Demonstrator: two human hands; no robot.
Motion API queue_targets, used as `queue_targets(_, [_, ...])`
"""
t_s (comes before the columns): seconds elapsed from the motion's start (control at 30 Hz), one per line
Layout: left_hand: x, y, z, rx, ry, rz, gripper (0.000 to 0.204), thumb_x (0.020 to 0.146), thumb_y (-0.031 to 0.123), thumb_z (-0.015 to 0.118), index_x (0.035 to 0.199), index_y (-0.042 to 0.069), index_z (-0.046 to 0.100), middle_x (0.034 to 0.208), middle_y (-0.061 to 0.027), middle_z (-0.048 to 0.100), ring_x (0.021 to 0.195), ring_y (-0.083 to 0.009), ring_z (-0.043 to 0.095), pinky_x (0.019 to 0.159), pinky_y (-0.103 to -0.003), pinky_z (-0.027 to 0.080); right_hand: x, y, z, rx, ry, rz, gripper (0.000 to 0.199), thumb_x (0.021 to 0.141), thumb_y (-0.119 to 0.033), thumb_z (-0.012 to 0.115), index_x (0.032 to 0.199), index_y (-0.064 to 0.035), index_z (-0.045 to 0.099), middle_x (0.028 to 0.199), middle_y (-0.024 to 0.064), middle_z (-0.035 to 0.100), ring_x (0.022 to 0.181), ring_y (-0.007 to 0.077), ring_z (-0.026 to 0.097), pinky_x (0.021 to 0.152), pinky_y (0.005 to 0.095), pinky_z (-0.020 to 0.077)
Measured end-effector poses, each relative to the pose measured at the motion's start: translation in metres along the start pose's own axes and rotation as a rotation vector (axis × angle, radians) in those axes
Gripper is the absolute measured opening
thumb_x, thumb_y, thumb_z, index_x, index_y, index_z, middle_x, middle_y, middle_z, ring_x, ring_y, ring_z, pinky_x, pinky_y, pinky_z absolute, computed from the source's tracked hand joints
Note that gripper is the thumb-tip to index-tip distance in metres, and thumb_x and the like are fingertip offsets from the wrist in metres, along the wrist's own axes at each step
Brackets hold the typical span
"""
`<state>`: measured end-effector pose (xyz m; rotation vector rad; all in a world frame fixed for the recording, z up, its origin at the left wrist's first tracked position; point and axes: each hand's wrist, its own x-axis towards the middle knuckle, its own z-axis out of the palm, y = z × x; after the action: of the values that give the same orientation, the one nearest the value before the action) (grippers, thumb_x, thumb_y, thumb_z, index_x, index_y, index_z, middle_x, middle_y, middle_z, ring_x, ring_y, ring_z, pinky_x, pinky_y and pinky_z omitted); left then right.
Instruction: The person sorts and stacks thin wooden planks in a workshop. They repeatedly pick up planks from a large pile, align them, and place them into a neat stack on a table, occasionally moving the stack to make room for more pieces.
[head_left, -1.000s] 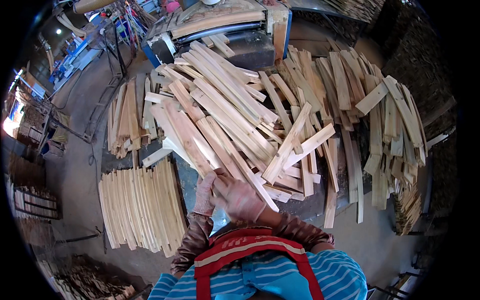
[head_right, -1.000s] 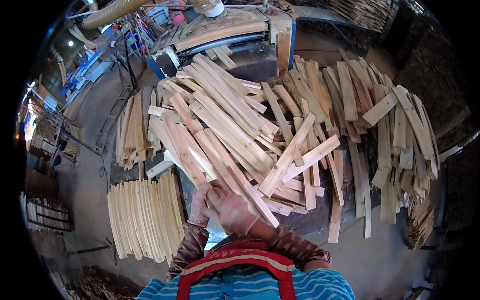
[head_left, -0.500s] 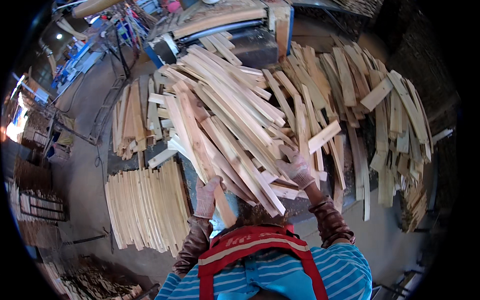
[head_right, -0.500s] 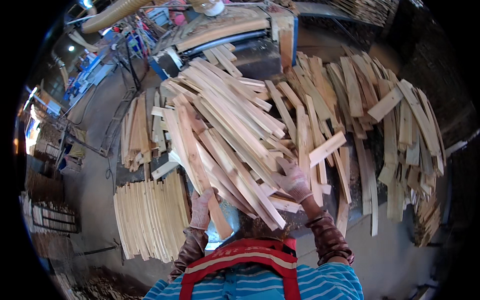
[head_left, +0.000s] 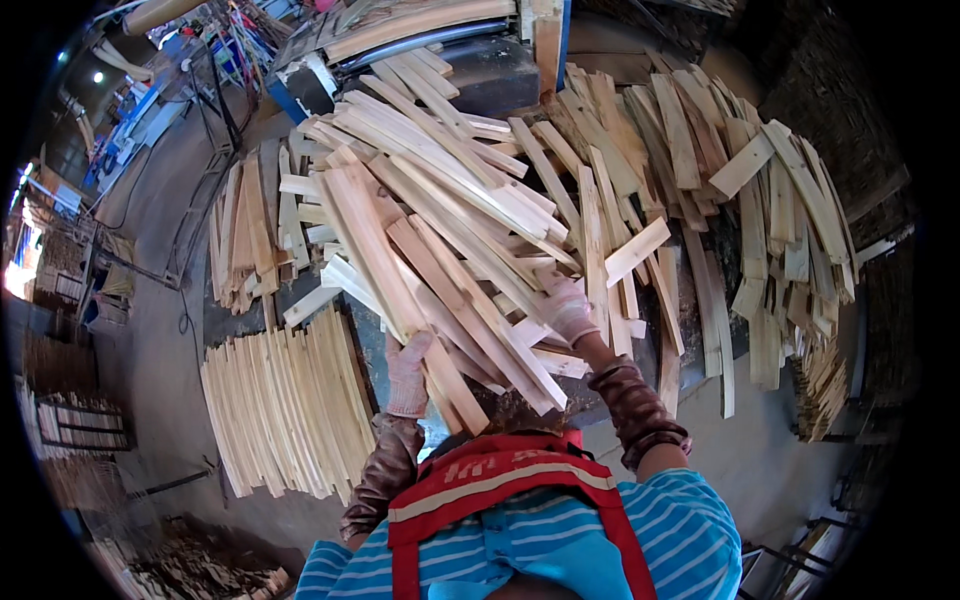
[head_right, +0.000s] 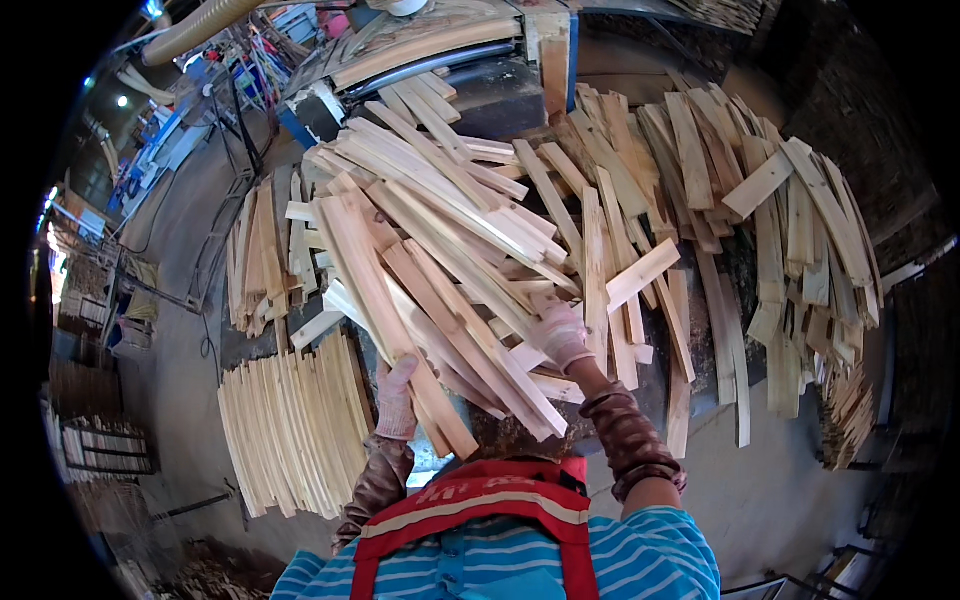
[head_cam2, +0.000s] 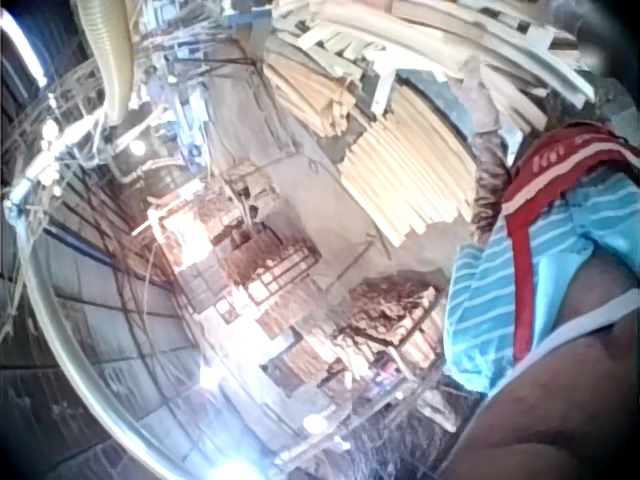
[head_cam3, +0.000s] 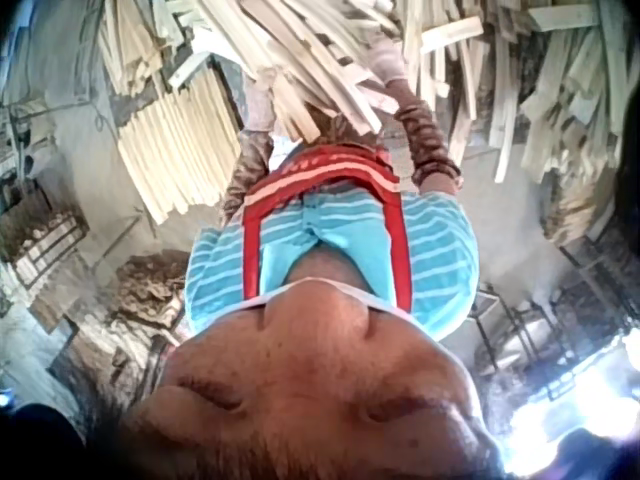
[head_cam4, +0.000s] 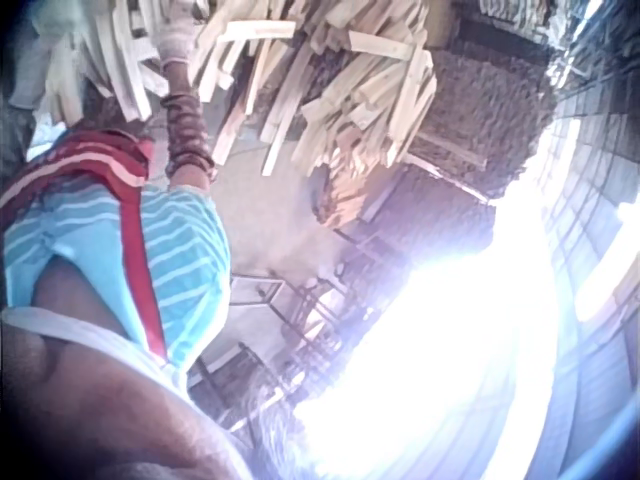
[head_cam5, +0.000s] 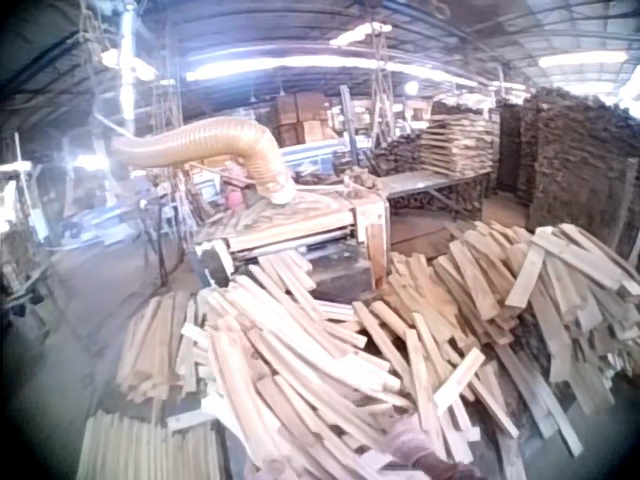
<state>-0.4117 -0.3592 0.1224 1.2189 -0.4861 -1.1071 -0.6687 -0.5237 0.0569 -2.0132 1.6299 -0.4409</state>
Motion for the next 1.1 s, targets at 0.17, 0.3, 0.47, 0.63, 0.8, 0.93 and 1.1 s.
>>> queue_targets(0.17, [-0.014,0.014,-0.009,-0.118,0.048,0.037,0.062,0.086,0.023,0.074,0.138,0.002,0.048,0.108,-0.0104,0.065,0.095,-0.0238,0.069,0.083,-0.036,0.061,-0.015,0.017,-0.027,0.315,-0.26,-0.292,0.04,0.09,-0.023,0.069,0.128,-0.0084,0.066,0.117,0.0179,0.07,0.1,0.0314,0.069,0.094,0.0399,0.0524])
queue_targets(0.3, [-0.009,0.009,0.004,-0.113,0.006,-0.031,0.058,0.089,0.016,0.067,0.14,-0.001,0.047,0.116,-0.012,0.065,0.103,-0.0232,0.069,0.09,-0.035,0.059,-0.043,-0.028,-0.035,1.068,-0.386,-0.027,0.051,0.096,-0.025,0.071,0.133,0.0061,0.058,0.121,0.0107,0.07,0.108,0.0162,0.067,0.097,0.0325,0.0525])
queue_targets(0.47, [0.008,-0.006,0.015,-0.192,-0.027,-0.03,0.055,0.091,0.012,0.063,0.141,-0.005,0.049,0.128,-0.016,0.064,0.112,-0.0259,0.067,0.097,-0.037,0.056,-0.044,-0.071,-0.045,1.029,-0.441,0.044,0.057,0.095,-0.031,0.074,0.136,0.0043,0.055,0.136,0.0149,0.062,0.116,0.0203,0.064,0.104,0.0321,0.0497])
queue_targets(0.63, [0.009,-0.007,0.018,-0.23,0.004,0.005,0.053,0.092,0.011,0.065,0.141,-0.004,0.049,0.125,-0.0149,0.065,0.113,-0.0249,0.066,0.099,-0.036,0.055,-0.054,-0.093,-0.053,0.998,-0.374,0.096,0.062,0.093,-0.035,0.075,0.136,0.0038,0.053,0.122,0.015,0.067,0.11,0.0193,0.065,0.094,0.0333,0.0533])
queue_targets(0.8, [0.01,-0.001,0.029,-0.232,0.004,0.035,0.051,0.096,0.013,0.063,0.142,-0.002,0.049,0.128,-0.0137,0.064,0.114,-0.0254,0.065,0.1,-0.037,0.054,-0.054,-0.1,-0.054,1.009,-0.537,-0.128,0.056,0.094,-0.032,0.072,0.137,0.0023,0.06,0.118,0.011,0.069,0.104,0.015,0.066,0.089,0.0319,0.0546])
queue_targets(0.93, [0.009,-0.004,0.036,-0.304,-0.033,0.031,0.047,0.101,0.016,0.059,0.143,-0.002,0.047,0.13,-0.0148,0.063,0.115,-0.0264,0.065,0.101,-0.038,0.053,-0.059,-0.094,-0.041,1.035,-0.597,-0.23,0.054,0.093,-0.027,0.071,0.137,0.0024,0.061,0.111,0.0093,0.072,0.097,0.012,0.067,0.085,0.0274,0.0548])
queue_targets(1.1, [0.005,-0.015,0.028,-0.375,-0.046,0.006,0.039,0.103,0.013,0.055,0.137,-0.004,0.051,0.127,-0.0148,0.064,0.114,-0.0263,0.065,0.102,-0.039,0.053,-0.054,-0.125,-0.071,0.858,-0.736,-0.115,0.057,0.089,-0.022,0.073,0.137,0.0054,0.06,0.117,0.0128,0.07,0.098,0.0143,0.067,0.088,0.0291,0.0539])
